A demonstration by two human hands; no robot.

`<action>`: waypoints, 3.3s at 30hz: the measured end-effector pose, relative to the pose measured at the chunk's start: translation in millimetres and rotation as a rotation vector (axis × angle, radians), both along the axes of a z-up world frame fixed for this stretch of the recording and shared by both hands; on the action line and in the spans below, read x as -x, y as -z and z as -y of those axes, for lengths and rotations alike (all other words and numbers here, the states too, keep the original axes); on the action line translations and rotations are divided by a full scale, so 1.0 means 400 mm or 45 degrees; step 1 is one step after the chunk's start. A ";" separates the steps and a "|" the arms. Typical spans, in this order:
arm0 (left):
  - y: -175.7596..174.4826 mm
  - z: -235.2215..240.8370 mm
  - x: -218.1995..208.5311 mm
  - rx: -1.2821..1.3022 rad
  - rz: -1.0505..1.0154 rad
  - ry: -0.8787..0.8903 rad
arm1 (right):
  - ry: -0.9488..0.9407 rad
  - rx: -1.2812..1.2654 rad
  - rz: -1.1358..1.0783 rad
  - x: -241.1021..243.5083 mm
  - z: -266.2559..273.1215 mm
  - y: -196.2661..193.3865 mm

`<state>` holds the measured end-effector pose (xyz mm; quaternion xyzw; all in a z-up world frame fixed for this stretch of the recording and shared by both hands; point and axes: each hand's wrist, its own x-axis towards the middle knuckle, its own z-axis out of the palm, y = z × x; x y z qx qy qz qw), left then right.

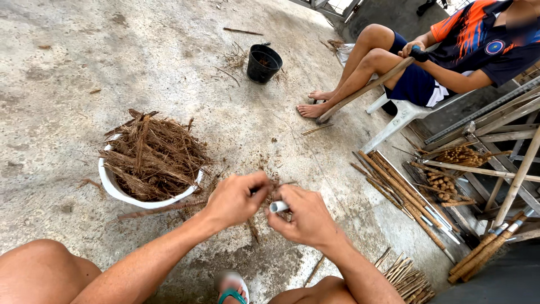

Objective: The person sits on the floor and uses a small metal tube to scrape and peel fibers from a long, thin stick. They hold the stick with one hand and slide the tube along its length to remove the outer layer, creating a pile of debris. The person occasionally uses scissors to trim the stick.

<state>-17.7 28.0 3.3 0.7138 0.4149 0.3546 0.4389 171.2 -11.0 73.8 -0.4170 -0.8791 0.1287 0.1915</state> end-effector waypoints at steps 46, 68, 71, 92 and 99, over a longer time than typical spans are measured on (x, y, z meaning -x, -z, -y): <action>-0.047 -0.020 0.046 0.812 1.352 0.069 | -0.139 -0.267 0.119 0.047 0.051 -0.006; -0.024 -0.034 0.050 0.629 1.473 -0.043 | -0.147 0.011 -0.275 0.049 0.040 0.017; -0.030 -0.032 0.044 0.576 1.476 -0.134 | -0.223 -0.115 -0.233 0.056 0.042 -0.001; -0.035 -0.032 0.074 0.564 1.701 -0.150 | -0.174 0.299 -0.498 0.030 0.021 0.051; -0.021 -0.048 0.064 0.468 1.706 0.020 | -0.154 1.134 -1.334 -0.017 -0.051 0.113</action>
